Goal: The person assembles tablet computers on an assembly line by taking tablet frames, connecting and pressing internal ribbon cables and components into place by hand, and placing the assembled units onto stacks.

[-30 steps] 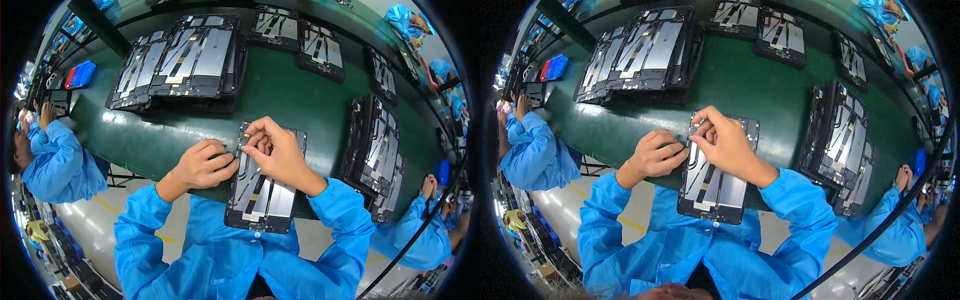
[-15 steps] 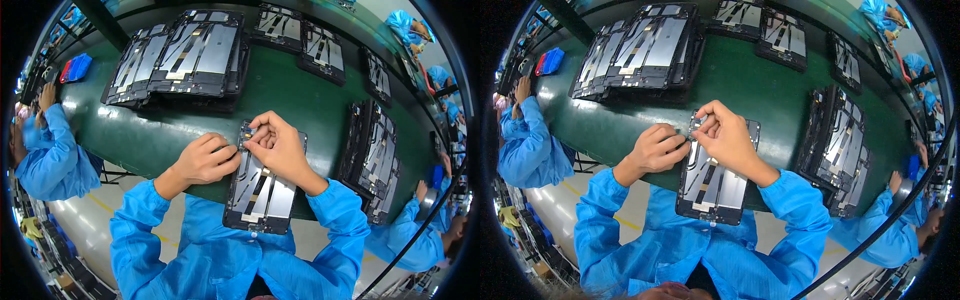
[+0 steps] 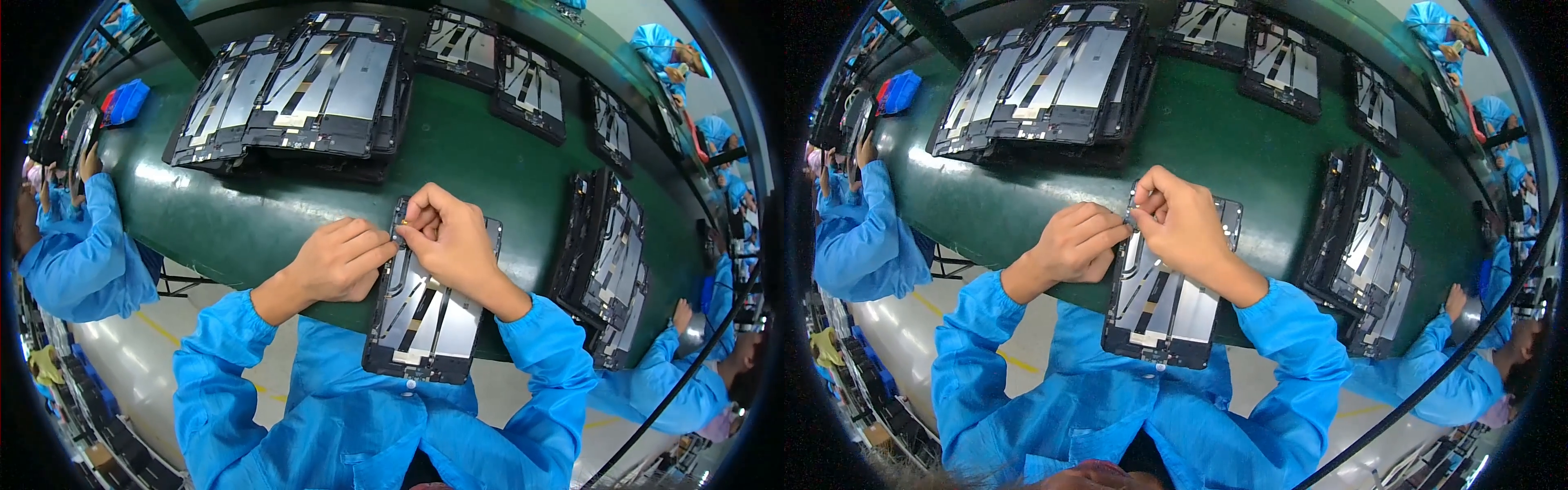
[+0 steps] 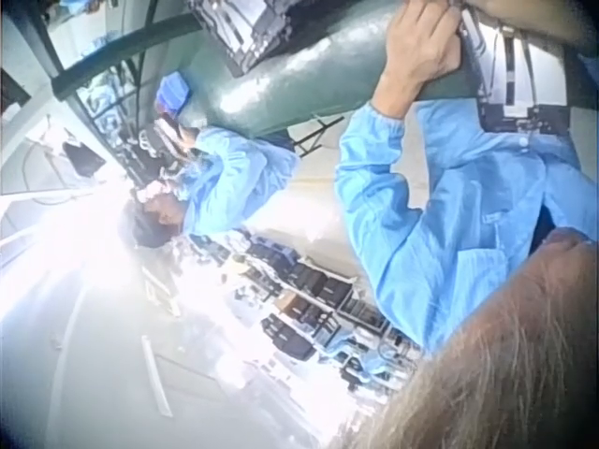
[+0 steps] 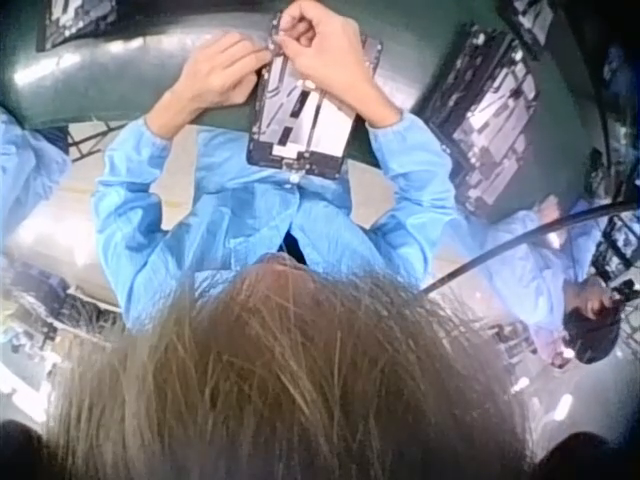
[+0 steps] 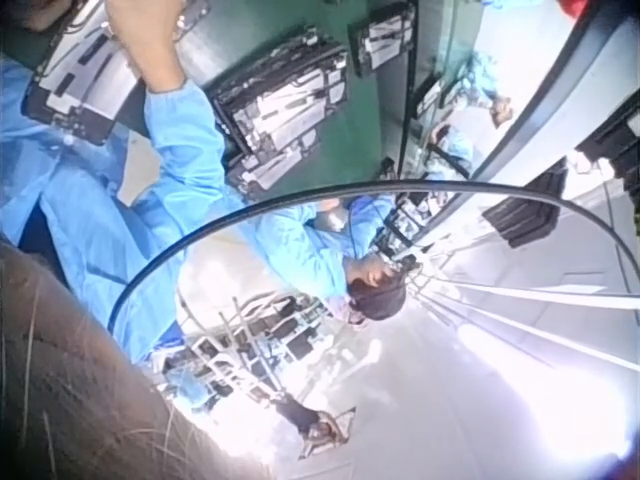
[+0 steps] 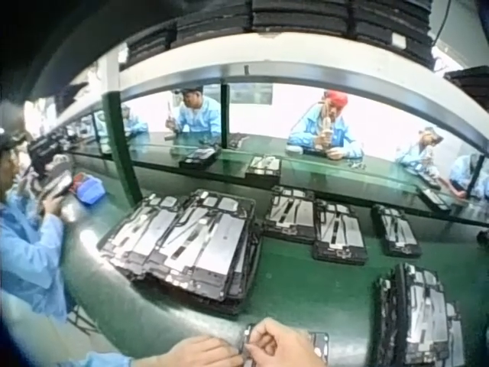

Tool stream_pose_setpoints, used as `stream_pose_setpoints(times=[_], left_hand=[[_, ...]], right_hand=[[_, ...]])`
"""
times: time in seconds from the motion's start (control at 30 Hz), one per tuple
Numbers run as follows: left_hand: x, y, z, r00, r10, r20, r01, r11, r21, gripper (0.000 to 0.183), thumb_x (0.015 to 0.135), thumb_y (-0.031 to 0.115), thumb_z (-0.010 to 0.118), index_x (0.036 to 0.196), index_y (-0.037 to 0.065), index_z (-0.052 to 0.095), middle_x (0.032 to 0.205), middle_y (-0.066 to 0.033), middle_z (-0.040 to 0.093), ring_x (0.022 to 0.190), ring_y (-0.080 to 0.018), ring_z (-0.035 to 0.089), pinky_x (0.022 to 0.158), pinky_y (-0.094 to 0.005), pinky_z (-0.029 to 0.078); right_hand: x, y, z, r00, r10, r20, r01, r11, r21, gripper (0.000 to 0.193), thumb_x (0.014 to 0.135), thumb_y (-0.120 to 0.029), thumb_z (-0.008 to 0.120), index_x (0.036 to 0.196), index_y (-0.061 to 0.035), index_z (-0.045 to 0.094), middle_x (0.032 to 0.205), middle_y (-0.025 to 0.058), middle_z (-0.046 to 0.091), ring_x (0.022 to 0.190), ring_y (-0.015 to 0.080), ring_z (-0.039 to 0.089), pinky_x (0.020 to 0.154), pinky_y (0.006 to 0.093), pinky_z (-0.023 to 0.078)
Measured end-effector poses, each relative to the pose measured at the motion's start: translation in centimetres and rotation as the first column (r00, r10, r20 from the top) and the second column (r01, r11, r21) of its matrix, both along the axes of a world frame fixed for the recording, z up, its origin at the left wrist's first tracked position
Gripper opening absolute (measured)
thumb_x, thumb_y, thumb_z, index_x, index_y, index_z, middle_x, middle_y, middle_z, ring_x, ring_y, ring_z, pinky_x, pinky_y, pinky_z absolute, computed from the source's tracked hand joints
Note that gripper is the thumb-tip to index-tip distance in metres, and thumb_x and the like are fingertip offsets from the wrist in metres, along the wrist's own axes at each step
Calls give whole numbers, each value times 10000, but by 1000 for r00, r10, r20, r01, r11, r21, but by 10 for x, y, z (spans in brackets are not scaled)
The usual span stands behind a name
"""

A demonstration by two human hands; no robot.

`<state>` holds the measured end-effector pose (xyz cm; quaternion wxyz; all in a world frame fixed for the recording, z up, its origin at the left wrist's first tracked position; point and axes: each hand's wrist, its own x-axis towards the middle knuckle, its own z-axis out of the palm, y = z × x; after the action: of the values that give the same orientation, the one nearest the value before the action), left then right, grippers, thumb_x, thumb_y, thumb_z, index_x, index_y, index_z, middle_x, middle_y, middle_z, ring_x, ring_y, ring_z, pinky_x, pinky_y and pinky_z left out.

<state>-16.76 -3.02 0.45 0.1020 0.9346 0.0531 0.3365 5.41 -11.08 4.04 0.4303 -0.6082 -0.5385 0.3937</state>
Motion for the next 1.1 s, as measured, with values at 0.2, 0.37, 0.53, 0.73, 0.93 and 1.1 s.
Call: stream_pose_setpoints(times=[0.2, 0.37, 0.53, 0.73, 0.93, 1.1], left_hand=[[1, -2, 0, 1000, -22, 8, 22, 1000, -10, 477, 661, 40, 772, 1135, -16, 775, 1073, -98, 739, 919, -277, 708, 789, -401, 609], [-1, 2, -3, 999, -44, -19, 44, 999, 9, 451, 698, 44, 753, 1143, -27, 775, 1073, -99, 739, 948, -280, 715, 794, -402, 614], [0, -11, 5, 998, 44, -40, -44, 999, 6, 442, 733, 56, 756, 1166, -26, 786, 1063, -96, 744, 908, -277, 692, 770, -404, 601], [7, -89, 25, 885, 404, -230, -449, 872, -197, 665, 870, 325, 858, 1423, -17, 719, 1114, -123, 729, 977, -330, 660, 820, -443, 568], [11, -146, 37, 804, 467, -370, -586, 728, -356, 1157, 827, 478, 956, 1731, 9, 405, 1473, -268, 596, 1278, -429, 582, 1075, -544, 476], [14, -146, 33, 846, 363, -391, -521, 718, -461, 1344, 735, 408, 1058, 1775, 22, 300, 1601, -319, 460, 1408, -499, 499, 1184, -580, 421]], right_hand=[[3, 14, -11, 983, 89, 163, -129, 960, 250, 239, 877, 154, 736, 838, -11, 568, 763, 95, 627, 668, 125, 645, 577, 323, 505], [2, 21, -8, 937, 113, 330, -251, 876, 413, 312, 778, 224, 677, 776, 1, 459, 721, 157, 512, 631, 347, 590, 573, 404, 525], [0, 21, -13, 938, 121, 325, -261, 864, 432, 286, 827, 162, 725, 831, -3, 491, 788, 169, 551, 684, 373, 606, 606, 427, 530], [15, -2, 23, 871, -43, 489, -132, 939, 318, 330, 983, -229, 840, 1213, -27, 716, 1109, 145, 698, 1181, 388, 639, 1012, 503, 538], [61, -20, 35, 585, 160, 795, -77, 987, -142, 704, 907, -522, 898, 1354, -5, 731, 1183, 213, 715, 1223, 427, 676, 1055, 499, 556], [90, -23, 36, 623, 340, 704, -217, 941, -261, 1004, 735, -678, 986, 1388, 34, 714, 1204, 278, 716, 1193, 450, 705, 1023, 510, 582]])
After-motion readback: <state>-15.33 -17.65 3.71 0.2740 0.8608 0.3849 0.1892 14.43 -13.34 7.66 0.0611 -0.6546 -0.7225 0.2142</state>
